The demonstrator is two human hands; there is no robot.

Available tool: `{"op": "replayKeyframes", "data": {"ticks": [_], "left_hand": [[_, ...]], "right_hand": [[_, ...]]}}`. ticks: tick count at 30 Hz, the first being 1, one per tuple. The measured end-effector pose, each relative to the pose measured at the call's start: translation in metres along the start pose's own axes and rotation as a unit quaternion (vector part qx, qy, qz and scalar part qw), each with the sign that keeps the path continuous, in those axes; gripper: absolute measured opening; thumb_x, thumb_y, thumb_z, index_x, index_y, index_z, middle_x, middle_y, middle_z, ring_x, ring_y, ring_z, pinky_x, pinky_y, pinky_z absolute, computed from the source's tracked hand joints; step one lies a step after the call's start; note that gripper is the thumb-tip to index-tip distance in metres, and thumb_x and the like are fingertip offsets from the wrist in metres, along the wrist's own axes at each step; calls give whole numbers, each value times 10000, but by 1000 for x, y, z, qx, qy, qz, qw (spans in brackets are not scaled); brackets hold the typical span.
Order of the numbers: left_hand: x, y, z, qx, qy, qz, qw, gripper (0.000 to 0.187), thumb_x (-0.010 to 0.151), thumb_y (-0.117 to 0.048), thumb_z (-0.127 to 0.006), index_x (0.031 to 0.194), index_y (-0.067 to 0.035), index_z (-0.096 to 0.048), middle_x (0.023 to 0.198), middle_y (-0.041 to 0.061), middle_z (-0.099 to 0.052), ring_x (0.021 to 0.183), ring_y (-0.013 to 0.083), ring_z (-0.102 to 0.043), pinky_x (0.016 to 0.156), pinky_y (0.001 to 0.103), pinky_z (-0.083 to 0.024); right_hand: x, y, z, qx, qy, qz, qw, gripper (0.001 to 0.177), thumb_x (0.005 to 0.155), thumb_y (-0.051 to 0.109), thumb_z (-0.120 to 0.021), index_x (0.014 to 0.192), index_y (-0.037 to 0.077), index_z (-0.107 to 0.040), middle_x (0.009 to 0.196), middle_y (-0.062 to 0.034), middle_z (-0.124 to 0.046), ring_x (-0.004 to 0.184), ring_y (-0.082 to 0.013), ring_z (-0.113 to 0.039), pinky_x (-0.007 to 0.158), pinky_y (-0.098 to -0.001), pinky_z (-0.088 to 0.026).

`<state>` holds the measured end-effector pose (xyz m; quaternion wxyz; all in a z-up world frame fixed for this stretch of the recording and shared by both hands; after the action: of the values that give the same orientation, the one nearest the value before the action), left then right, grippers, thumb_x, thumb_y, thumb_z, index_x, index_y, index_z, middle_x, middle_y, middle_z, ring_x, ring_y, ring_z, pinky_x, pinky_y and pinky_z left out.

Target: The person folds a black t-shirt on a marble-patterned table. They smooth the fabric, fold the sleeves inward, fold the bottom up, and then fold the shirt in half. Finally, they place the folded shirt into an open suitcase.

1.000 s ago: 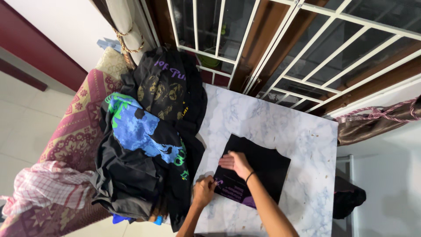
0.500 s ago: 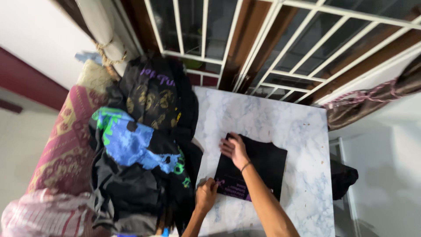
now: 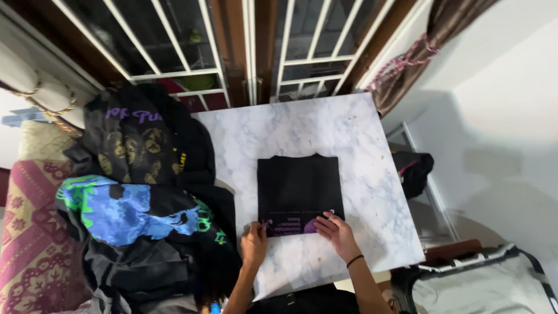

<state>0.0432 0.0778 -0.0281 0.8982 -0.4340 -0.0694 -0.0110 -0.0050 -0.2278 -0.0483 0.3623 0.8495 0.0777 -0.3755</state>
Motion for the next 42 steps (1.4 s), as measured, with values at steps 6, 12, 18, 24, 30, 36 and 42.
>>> {"op": "replayKeyframes", "data": {"ticks": [6, 12, 18, 24, 30, 36, 42], "left_hand": [[-25, -15, -5, 15, 170, 114, 979, 158, 938, -178, -691, 887, -55, -605, 679, 176, -679, 607, 384, -697, 597, 481, -552], [-62, -45, -24, 15, 180, 23, 983, 197, 887, -190, -721, 810, -45, -610, 717, 177, -710, 670, 414, -685, 596, 508, -545], [-24, -104, -28, 65, 183, 78, 978, 228, 841, -241, -780, 733, -72, -671, 713, 178, -711, 688, 415, -691, 630, 512, -550], [47, -162, -78, -29, 108, -105, 988, 71, 841, -89, -724, 803, -64, -670, 805, 129, -681, 787, 363, -657, 735, 479, -521], [118, -159, -163, 42, 5, -124, 991, 190, 819, -94, -730, 1009, -82, -734, 1099, 135, -650, 1056, 406, -559, 907, 507, -458], [163, -136, -221, 74, 17, -109, 991, 354, 883, -187, -726, 1216, -67, -713, 1158, 149, -631, 1064, 416, -518, 940, 536, -427], [169, -123, -239, 97, 20, 19, 995, 149, 867, -263, -744, 981, -171, -773, 1113, 69, -675, 1106, 383, -527, 957, 533, -413]], "right_hand": [[-7, 23, 32, -89, -27, 71, 993, 376, 952, 216, -612, 1240, -27, -608, 1190, -284, -704, 1038, -386, -739, 891, -471, -609], [7, 49, 41, -218, -127, 113, 961, 248, 913, 102, -676, 1129, 39, -572, 905, -212, -737, 699, -300, -752, 598, -370, -592], [15, 65, 52, -315, -139, 168, 924, 322, 900, 111, -788, 1014, -31, -521, 653, -168, -643, 461, -225, -595, 384, -340, -432], [9, 71, 76, -307, -78, 156, 936, 290, 907, 229, -725, 1112, 84, -579, 641, -97, -659, 463, -186, -630, 407, -312, -514], [9, 80, 86, -269, -23, 74, 960, 274, 935, 253, -701, 1103, 63, -599, 682, -120, -672, 500, -210, -682, 454, -349, -571], [-7, 111, 75, -339, 8, 18, 941, 259, 957, 263, -682, 1072, 37, -627, 673, -142, -700, 517, -241, -718, 476, -361, -599], [-1, 109, 86, -347, 33, 5, 937, 246, 969, 251, -654, 1041, 22, -602, 660, -139, -699, 512, -243, -726, 462, -360, -598]]}}
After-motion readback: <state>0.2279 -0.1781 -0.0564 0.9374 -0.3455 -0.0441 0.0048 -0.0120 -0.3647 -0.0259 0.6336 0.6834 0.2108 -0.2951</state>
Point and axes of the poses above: each hand's wrist, its own x-axis towards the middle knuckle, its own z-axis out of the back of the hand, y = z × x, the point moved 1 cm from there along x, towards the middle knuckle
